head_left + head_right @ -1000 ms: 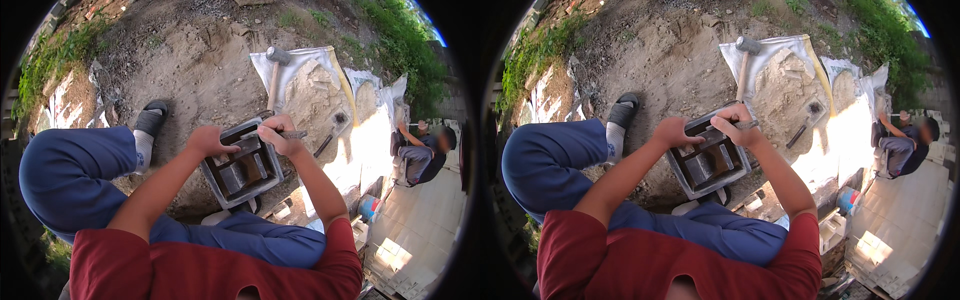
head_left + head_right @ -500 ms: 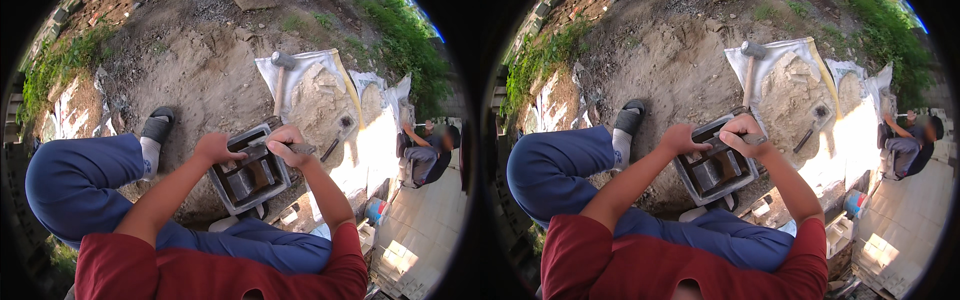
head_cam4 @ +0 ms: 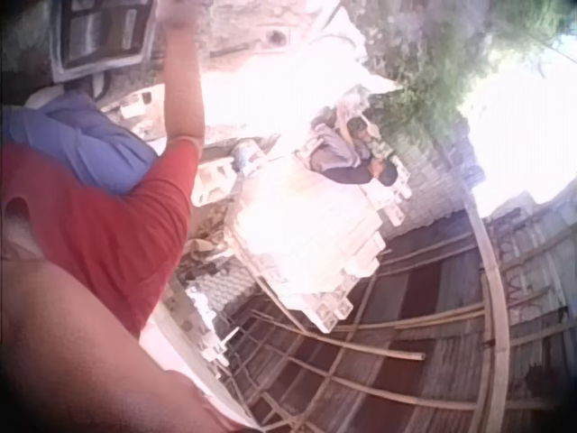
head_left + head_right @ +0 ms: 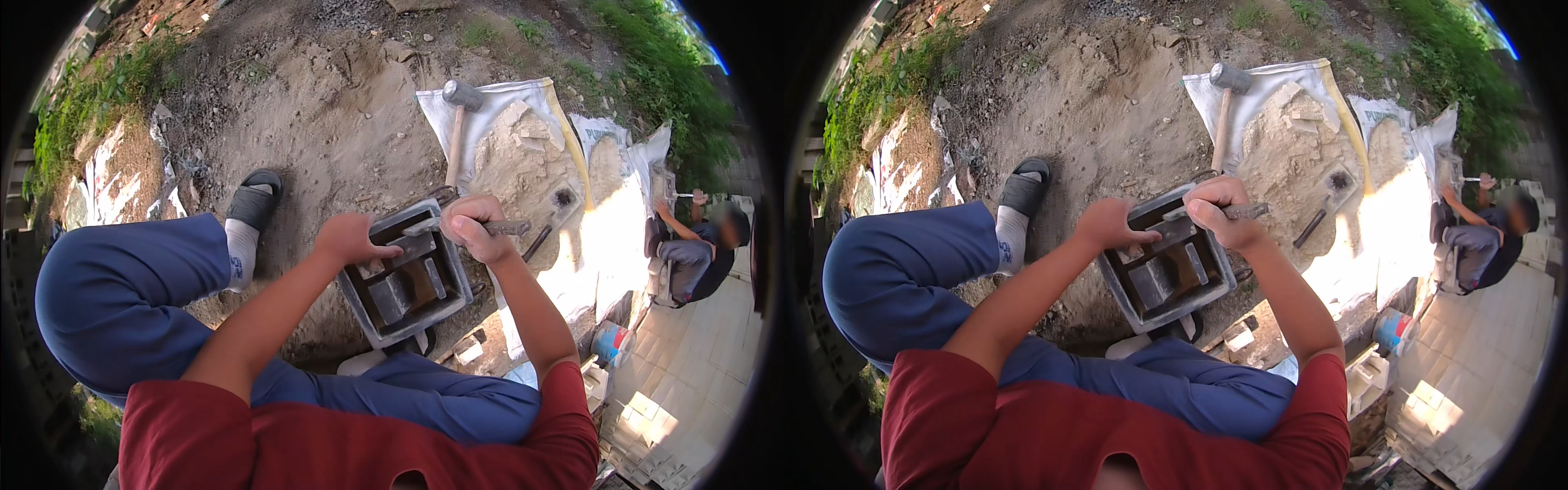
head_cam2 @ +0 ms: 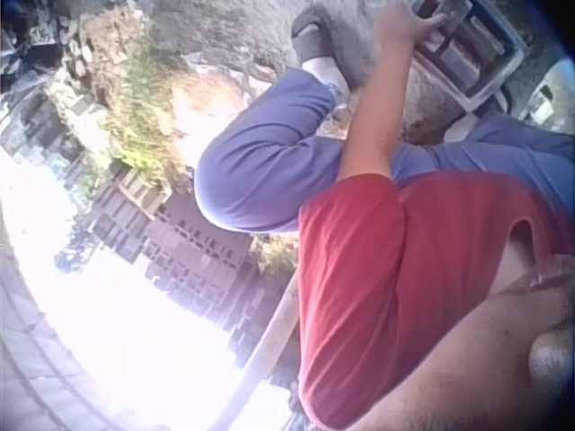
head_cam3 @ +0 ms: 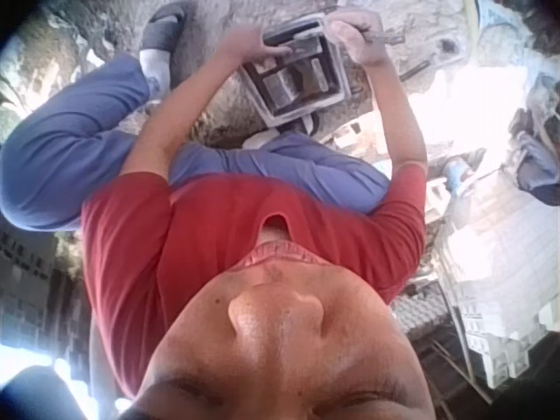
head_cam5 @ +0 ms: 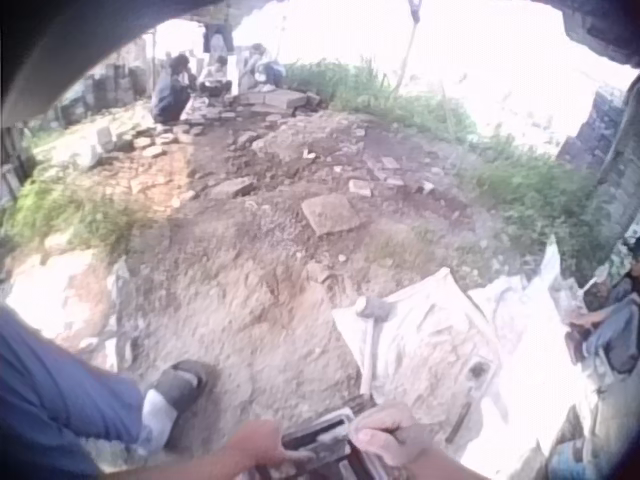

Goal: The person uses a handheld tool to pack and level a granular mixture inside a square metal mold.

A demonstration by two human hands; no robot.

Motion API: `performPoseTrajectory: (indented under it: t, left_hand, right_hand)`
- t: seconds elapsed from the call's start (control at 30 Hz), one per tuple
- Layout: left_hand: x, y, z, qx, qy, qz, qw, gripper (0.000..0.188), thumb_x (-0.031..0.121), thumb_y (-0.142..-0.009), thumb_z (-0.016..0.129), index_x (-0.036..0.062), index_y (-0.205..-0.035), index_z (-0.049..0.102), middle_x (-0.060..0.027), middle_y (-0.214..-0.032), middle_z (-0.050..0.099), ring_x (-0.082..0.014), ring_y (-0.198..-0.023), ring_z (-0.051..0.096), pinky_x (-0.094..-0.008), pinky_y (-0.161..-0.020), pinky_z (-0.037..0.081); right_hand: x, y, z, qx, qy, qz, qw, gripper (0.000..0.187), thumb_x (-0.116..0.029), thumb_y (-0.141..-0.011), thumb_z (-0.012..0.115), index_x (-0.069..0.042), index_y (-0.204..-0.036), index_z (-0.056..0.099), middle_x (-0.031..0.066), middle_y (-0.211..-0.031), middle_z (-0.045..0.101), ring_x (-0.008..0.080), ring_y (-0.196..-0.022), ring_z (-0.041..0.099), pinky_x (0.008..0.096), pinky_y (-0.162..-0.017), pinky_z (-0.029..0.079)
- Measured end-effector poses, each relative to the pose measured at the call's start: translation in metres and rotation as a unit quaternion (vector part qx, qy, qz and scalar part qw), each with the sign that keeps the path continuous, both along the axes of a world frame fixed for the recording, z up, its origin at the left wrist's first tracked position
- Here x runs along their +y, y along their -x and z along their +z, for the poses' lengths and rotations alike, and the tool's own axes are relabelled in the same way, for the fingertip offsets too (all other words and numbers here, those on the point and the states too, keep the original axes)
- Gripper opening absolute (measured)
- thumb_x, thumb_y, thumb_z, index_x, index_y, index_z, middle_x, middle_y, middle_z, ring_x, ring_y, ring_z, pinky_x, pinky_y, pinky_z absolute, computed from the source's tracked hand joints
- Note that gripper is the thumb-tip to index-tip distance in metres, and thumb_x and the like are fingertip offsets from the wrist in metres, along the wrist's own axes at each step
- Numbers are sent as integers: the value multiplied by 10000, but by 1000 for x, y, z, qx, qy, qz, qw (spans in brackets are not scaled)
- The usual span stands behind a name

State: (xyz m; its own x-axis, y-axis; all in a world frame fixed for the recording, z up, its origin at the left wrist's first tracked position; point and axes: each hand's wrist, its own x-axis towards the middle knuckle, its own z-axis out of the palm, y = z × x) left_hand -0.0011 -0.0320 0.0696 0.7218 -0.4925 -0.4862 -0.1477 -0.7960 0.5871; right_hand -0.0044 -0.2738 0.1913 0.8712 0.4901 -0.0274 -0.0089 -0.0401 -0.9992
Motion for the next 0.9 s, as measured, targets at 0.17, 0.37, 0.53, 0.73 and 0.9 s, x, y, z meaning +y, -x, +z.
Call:
performPoseTrajectory:
  t: [0.17, 0.37, 0.53, 0.73, 0.9]
  left_hand:
    - [-3, 0, 7, -5, -18, -18, 1000, 887, 844, -606, 673, 19, -930, 686, -202, -879, 704, -367, -866, 693, -460, -799, 546]
    - [-2, 0, 5, -2, -13, -7, 1000, 878, 840, -613, 672, 16, -916, 686, -205, -882, 705, -368, -864, 693, -462, -796, 545]
    - [-1, 2, 2, -25, -13, -1, 1000, 867, 839, -614, 671, 21, -903, 689, -199, -885, 708, -363, -864, 695, -460, -793, 546]
    - [-4, -1, 6, -7, -18, -16, 1000, 845, 819, -618, 684, 25, -907, 688, -191, -894, 713, -363, -868, 695, -450, -801, 545]
    - [-5, -1, 10, -1, -15, -3, 1000, 840, 812, -619, 690, 25, -913, 683, -192, -886, 710, -364, -862, 695, -449, -795, 546]
  right_hand:
    - [-6, 17, -38, -32, -39, -16, 999, 333, -138, -844, 546, -17, -577, 387, 31, -545, 391, 146, -490, 359, 312, -491, 291]
    - [0, 18, -35, -78, 27, -27, 996, 348, -159, -888, 578, -15, -615, 416, 38, -559, 387, 145, -518, 367, 323, -505, 297]
    - [3, 12, 1, 38, -53, -43, 997, 394, -193, -928, 549, -21, -606, 403, -2, -560, 380, 95, -535, 357, 294, -501, 279]
    - [3, 25, -53, -41, 27, -80, 996, 407, -177, -874, 557, -25, -569, 333, 24, -551, 399, 117, -510, 352, 304, -485, 272]
    - [8, 10, -17, -23, 27, -46, 998, 405, -139, -899, 537, -31, -566, 334, 18, -539, 383, 113, -510, 343, 300, -485, 268]
